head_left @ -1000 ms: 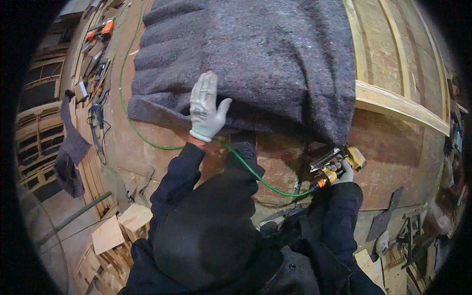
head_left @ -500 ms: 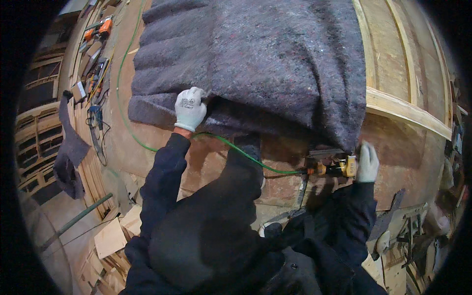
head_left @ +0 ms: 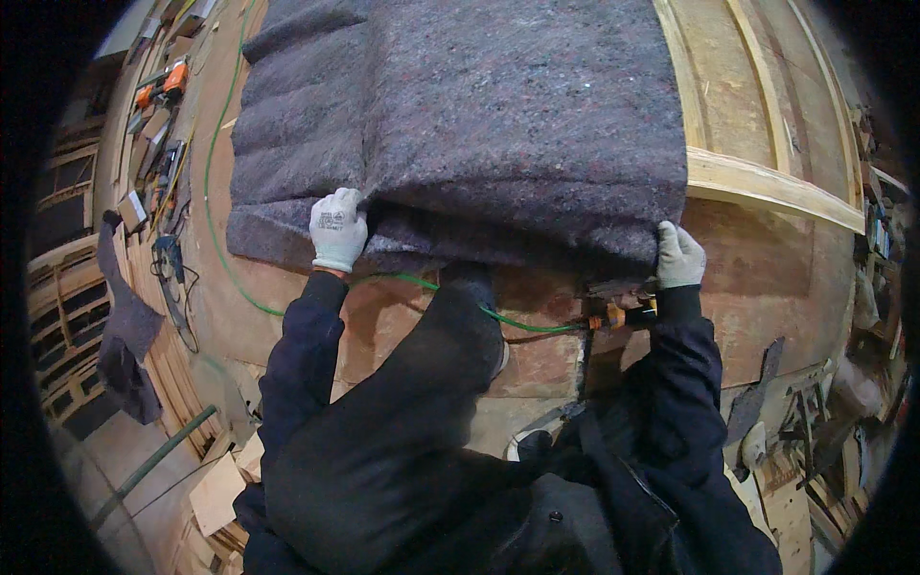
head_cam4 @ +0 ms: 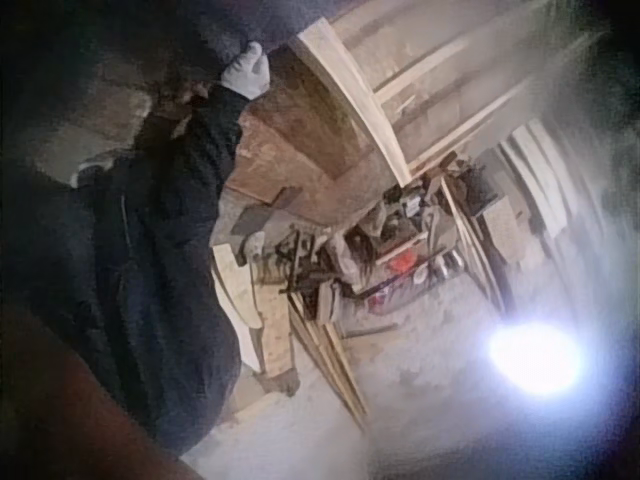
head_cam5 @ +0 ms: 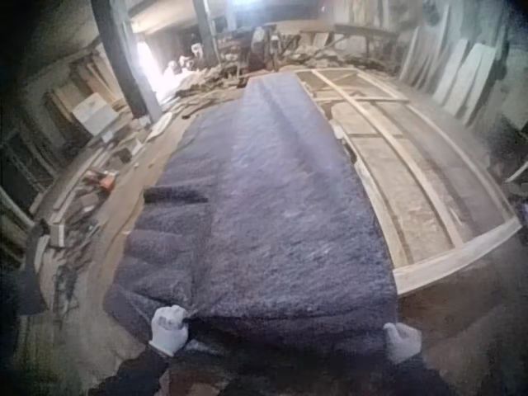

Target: The person places a dark fabric onto a wooden frame and secures it using a pneumatic nail gun. The person repeatedly staples the fabric along the frame edges while adjusting its position.

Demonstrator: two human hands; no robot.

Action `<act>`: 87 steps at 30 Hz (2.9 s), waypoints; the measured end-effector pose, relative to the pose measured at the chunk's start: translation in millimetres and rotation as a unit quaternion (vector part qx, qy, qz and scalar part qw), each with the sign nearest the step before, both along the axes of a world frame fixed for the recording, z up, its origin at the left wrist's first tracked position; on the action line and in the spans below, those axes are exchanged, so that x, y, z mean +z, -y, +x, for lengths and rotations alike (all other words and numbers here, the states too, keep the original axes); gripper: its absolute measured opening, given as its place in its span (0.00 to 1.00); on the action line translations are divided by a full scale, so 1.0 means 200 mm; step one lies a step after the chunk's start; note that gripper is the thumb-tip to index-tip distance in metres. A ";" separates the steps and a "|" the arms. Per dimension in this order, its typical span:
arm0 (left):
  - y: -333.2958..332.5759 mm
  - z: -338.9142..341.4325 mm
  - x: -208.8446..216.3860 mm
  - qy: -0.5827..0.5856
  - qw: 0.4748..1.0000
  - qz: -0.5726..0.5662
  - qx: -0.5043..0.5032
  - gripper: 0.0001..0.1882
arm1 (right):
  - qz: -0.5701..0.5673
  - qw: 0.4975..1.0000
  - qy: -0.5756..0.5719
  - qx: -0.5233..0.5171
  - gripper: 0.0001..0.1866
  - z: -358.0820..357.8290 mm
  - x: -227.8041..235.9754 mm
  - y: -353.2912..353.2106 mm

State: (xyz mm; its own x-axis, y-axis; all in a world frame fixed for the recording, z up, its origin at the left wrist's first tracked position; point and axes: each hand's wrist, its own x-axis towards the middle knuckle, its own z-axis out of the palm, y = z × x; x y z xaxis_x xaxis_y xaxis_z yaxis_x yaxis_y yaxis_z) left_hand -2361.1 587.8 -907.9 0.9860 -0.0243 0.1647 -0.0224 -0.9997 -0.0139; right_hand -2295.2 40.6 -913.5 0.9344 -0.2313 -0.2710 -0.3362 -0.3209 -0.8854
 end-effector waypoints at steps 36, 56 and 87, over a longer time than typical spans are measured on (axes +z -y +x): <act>1.21 0.74 0.49 0.119 0.957 -0.087 -0.251 0.28 | -0.075 0.995 0.023 0.059 0.21 -0.01 0.06 -0.05; 1.45 0.69 0.39 0.035 0.964 -0.029 -0.263 0.45 | 0.296 0.815 -0.372 -0.332 0.15 -0.81 -0.56 0.23; 1.42 0.65 0.34 0.047 0.964 -0.091 -0.244 0.44 | 0.037 0.983 -0.101 0.148 0.11 0.11 0.90 -0.06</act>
